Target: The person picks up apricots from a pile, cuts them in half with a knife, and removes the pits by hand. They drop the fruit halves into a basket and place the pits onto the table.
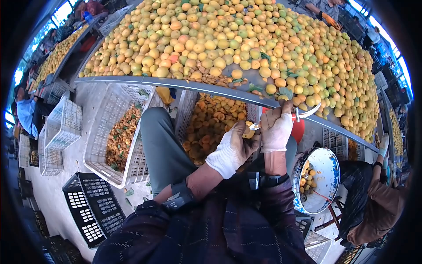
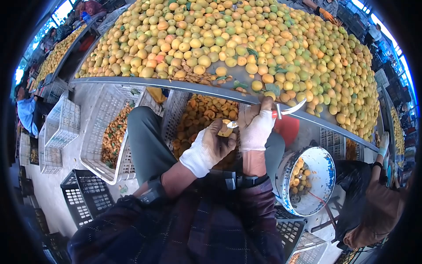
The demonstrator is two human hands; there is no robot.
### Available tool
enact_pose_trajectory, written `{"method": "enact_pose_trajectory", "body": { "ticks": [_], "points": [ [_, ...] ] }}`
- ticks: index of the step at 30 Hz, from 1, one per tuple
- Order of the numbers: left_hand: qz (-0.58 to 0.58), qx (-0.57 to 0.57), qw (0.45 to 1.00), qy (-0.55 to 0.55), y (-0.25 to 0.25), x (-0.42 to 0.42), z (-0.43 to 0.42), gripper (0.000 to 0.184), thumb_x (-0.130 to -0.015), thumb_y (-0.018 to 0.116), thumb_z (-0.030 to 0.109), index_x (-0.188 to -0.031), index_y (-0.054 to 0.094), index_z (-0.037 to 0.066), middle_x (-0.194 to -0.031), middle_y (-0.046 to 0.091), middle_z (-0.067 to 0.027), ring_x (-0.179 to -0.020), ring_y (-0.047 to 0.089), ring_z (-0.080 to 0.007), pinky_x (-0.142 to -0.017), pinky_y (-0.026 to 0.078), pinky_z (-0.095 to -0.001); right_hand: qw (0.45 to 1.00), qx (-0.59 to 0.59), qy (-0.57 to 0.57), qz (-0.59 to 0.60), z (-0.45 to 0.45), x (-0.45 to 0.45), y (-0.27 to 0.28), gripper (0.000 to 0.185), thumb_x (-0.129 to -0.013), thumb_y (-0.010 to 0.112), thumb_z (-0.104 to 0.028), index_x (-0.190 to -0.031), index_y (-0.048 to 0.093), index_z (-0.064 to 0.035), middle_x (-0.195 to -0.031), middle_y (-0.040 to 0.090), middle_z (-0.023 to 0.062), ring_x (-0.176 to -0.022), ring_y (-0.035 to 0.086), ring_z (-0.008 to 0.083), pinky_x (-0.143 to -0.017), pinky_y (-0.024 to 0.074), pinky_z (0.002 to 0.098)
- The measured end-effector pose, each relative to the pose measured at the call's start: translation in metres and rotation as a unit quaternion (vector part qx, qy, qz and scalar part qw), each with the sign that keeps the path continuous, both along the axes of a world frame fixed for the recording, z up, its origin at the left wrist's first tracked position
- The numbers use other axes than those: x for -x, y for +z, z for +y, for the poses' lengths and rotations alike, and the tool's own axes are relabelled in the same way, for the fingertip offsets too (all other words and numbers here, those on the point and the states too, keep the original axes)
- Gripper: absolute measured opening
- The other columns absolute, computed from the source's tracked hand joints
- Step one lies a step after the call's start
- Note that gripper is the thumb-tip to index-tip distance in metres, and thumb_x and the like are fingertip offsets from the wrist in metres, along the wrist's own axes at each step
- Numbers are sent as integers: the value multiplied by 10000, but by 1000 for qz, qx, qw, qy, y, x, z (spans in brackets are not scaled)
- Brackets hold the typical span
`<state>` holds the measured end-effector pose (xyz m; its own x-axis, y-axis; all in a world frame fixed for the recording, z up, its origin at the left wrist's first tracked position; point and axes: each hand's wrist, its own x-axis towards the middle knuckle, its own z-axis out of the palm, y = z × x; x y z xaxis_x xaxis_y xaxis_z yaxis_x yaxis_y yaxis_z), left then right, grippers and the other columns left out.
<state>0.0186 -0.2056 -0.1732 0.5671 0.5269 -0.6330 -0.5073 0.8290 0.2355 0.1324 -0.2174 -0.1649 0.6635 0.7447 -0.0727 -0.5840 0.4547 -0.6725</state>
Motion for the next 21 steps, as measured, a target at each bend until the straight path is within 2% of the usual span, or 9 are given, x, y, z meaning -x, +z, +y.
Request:
{"method": "enact_pose_trajectory", "body": {
  "ticks": [4,6,7,9,11,14,17,19,21],
  "points": [
    [-54,26,998,-17,-5,1,3,276,-969,492,344,-849,455,99,-874,518,-74,-687,552,-200,-594,486,-304,997,-23,-24,71,1,-3,-6,267,-947,537,-348,-886,538,-88,-523,323,-74,-375,314,58,-343,284,218],
    [-47,5,999,-26,-13,-4,-2,263,-967,496,343,-861,464,105,-877,520,-60,-683,546,-195,-590,477,-299,995,67,-67,-19,-1,1,-2,244,-944,540,-306,-856,544,-78,-554,386,-62,-417,369,54,-389,331,223],
    [5,-96,995,-3,-17,-9,-7,249,-967,495,341,-871,473,112,-875,521,-48,-676,538,-189,-586,467,-300,995,67,-68,-19,1,7,-1,244,-944,540,-306,-856,544,-78,-554,386,-62,-417,369,54,-389,331,223],
    [56,-196,979,14,-10,-9,-11,236,-966,495,339,-882,482,119,-872,523,-36,-669,530,-184,-582,457,-301,951,112,-149,-249,5,21,11,235,-926,550,-258,-828,547,-45,-582,449,-47,-441,393,44,-390,293,232],
    [32,-111,992,-45,1,-1,-7,211,-967,490,331,-888,493,135,-880,534,-27,-662,516,-170,-580,444,-305,1000,16,8,23,-5,12,15,232,-936,559,-305,-828,546,-99,-538,342,-76,-393,291,53,-365,232,230],
    [-9,-24,998,-53,-7,6,2,213,-981,459,311,-965,505,104,-871,551,-42,-631,520,-166,-557,443,-289,998,36,16,57,-4,7,-6,245,-940,552,-346,-837,537,-124,-524,292,-75,-381,257,61,-355,214,234],
    [-40,32,997,-64,-12,11,3,167,-983,435,214,-1024,495,64,-826,553,-82,-615,542,-174,-520,444,-259,989,-57,87,101,-6,2,-17,237,-952,533,-341,-852,535,-126,-516,310,-70,-373,277,61,-352,217,228],
    [-16,-42,997,-56,-10,17,8,101,-957,443,116,-1025,492,59,-824,554,-99,-647,567,-176,-529,459,-254,999,-33,-17,39,-3,8,-3,232,-958,524,-323,-853,537,-118,-513,316,-69,-372,300,65,-349,227,224],
    [-53,-104,991,-69,-3,34,26,323,-877,463,0,-1191,458,76,-922,592,-107,-628,574,-190,-562,479,-284,990,45,19,-136,-19,-3,18,202,-948,527,-247,-930,599,-59,-543,441,-48,-406,383,56,-371,282,230]
  ]
}}
